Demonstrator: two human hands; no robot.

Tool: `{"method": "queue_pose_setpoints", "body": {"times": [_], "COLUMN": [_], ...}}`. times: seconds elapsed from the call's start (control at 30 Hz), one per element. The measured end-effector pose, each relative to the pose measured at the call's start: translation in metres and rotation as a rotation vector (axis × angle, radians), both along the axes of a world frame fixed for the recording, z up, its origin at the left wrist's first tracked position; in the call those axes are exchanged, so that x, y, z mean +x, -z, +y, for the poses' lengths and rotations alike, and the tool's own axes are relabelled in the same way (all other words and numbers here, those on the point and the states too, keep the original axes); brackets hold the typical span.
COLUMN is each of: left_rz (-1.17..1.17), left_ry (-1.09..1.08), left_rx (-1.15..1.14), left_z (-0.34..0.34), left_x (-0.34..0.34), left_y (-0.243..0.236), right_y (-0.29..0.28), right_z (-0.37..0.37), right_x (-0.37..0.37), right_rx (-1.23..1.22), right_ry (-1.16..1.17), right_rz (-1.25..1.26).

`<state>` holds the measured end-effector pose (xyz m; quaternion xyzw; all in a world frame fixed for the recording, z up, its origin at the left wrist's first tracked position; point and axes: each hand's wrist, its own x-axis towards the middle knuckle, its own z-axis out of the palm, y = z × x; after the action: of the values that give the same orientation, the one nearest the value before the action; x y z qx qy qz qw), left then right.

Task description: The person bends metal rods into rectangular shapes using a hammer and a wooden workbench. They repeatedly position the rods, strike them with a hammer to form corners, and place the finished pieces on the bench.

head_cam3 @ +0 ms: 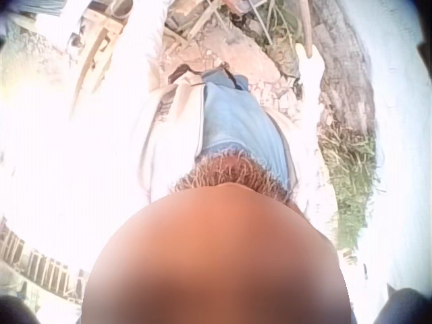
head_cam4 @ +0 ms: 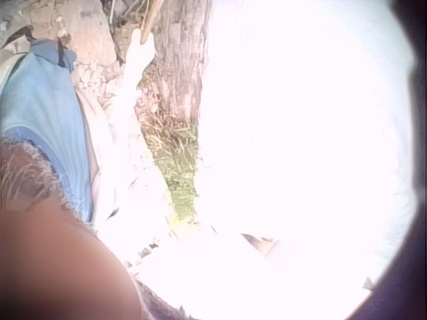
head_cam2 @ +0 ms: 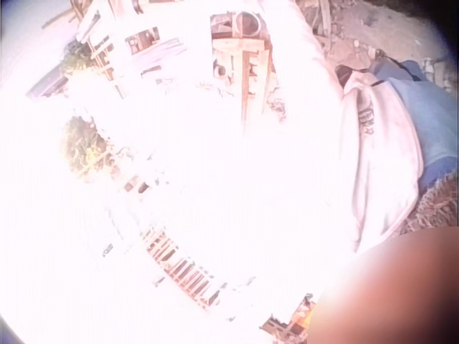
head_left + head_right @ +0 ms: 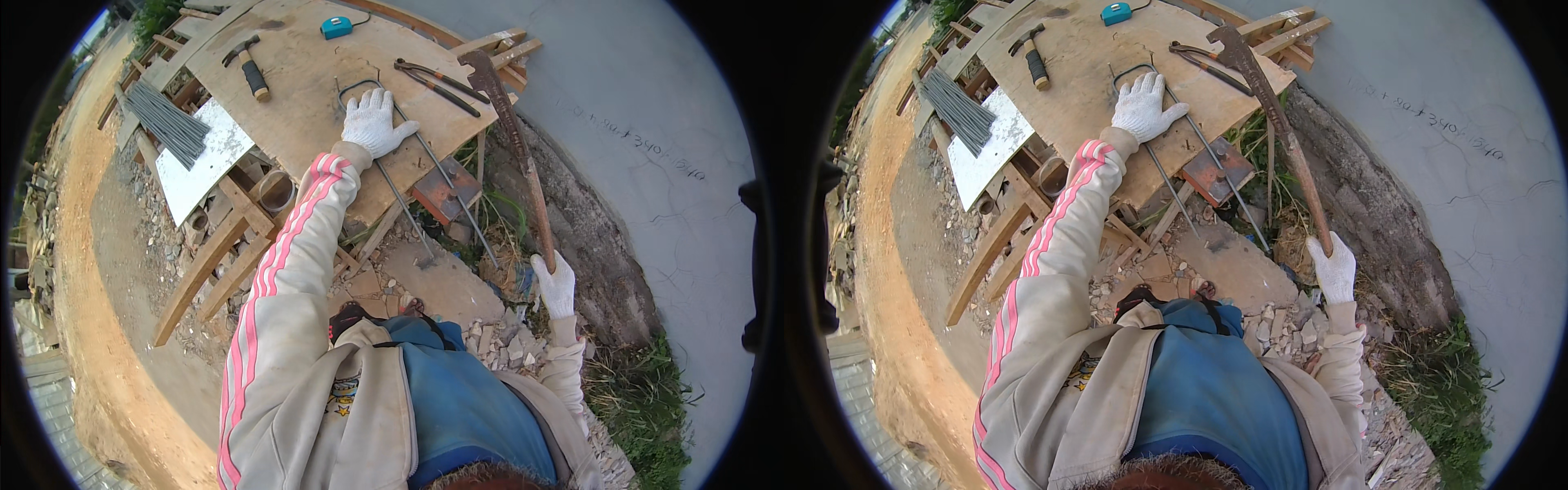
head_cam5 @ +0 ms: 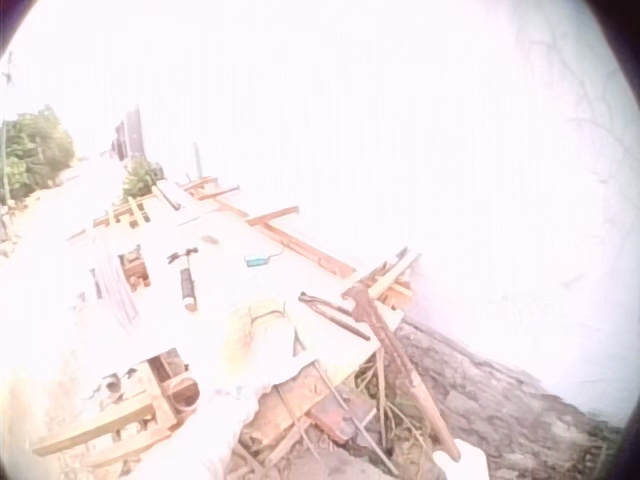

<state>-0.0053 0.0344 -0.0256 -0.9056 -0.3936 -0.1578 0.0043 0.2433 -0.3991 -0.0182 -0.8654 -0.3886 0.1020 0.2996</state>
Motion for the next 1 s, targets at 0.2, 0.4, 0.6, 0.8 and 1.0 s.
{"method": "queue_pose_setpoints", "body": {"times": [0.2,0.4,0.6,0.8,1.0], "left_rz": [0.078,0.106,0.125,0.063,0.121], "left_ry": [-0.02,-0.038,-0.054,-0.032,-0.034], "left_rx": [-0.012,0.02,-0.017,0.052,0.022], "left_z": [-0.003,-0.01,-0.009,-0.007,-0.009], "left_x": [0.001,0.001,0.003,0.003,0.003], "left_y": [-0.007,-0.012,-0.015,-0.011,-0.014], "right_y": [-0.014,-0.035,-0.044,-0.057,-0.061], "right_z": [-0.099,-0.112,-0.078,-0.04,-0.012], "right_x": [0.05,0.113,0.164,0.199,0.221], "right_rx": [-0.326,-0.423,-0.445,-0.456,-0.52], "right_ry": [0.081,-0.041,-0.183,-0.314,-0.399], "right_rz": [-0.332,-0.495,-0.623,-0.663,-0.606]}}
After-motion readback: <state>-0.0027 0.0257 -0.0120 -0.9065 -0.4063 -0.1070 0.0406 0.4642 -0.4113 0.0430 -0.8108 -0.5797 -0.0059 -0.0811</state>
